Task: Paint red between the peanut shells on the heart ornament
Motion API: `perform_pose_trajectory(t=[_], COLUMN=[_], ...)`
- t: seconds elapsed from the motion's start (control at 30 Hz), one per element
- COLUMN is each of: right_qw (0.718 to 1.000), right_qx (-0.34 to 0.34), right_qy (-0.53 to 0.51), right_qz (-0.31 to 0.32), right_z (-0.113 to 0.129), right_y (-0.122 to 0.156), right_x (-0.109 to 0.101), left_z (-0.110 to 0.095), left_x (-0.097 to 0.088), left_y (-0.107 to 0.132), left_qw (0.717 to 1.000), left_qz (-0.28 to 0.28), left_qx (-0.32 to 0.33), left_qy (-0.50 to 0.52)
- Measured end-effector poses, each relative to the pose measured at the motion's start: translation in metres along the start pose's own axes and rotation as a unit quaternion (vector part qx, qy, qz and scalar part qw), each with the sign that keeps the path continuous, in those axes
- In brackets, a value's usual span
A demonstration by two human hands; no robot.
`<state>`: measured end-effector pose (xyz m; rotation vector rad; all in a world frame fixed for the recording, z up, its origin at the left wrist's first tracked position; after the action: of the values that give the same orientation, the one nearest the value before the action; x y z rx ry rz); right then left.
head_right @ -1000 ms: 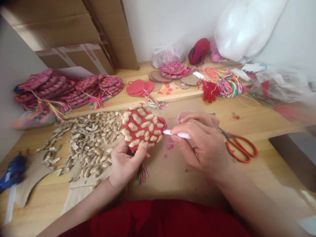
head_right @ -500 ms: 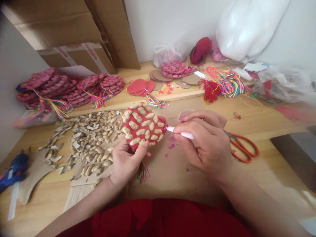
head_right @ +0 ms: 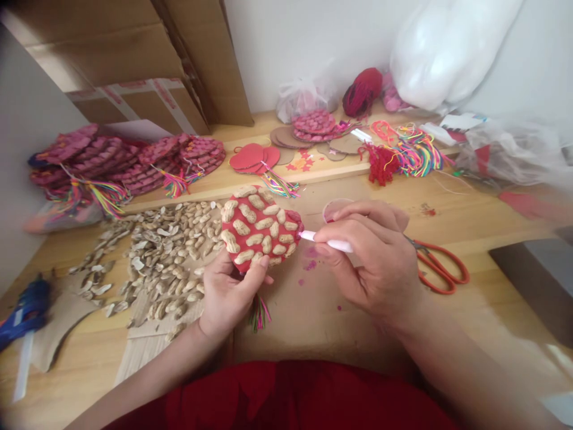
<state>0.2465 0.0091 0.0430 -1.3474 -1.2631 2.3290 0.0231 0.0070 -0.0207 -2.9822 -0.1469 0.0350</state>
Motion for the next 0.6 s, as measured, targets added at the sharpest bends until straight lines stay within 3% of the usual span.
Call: perform_pose_trajectory(t=[0.17, 0.37, 0.6], right_qw=[0.999, 1.0, 1.0], right_qx=[-0.008, -0.013, 0.015], right_qy=[-0.005, 0.01, 0.002], right_qz=[0.034, -0.02, -0.004], right_z=[-0.0005, -0.0019, -0.0026], right_y=[0.0014, -0.0001, 0.001], right_x=[0.001, 0.0, 0.0015], left_z=[0.0008, -0.0049, -0.004], left_x=[-0.0004, 0.0037, 0.0031], left_y=[-0.0007, -0.0003, 0.0009], left_qw=[1.0, 0.999, 0.999], left_qz=[0.01, 0.013, 0.025], left_qx=[-0.009, -0.022, -0.022], left_qy=[0.007, 0.034, 0.032])
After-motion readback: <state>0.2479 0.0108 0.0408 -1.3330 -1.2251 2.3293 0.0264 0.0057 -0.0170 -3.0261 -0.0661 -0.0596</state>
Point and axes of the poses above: each hand's wrist, its own y-axis away from the middle knuckle, its own x-axis out of the palm, z = x × y, the point moved 1 cm from there along -y, towards the middle knuckle, and after that the axes turned 4 degrees about y, right-handed, at the moved point
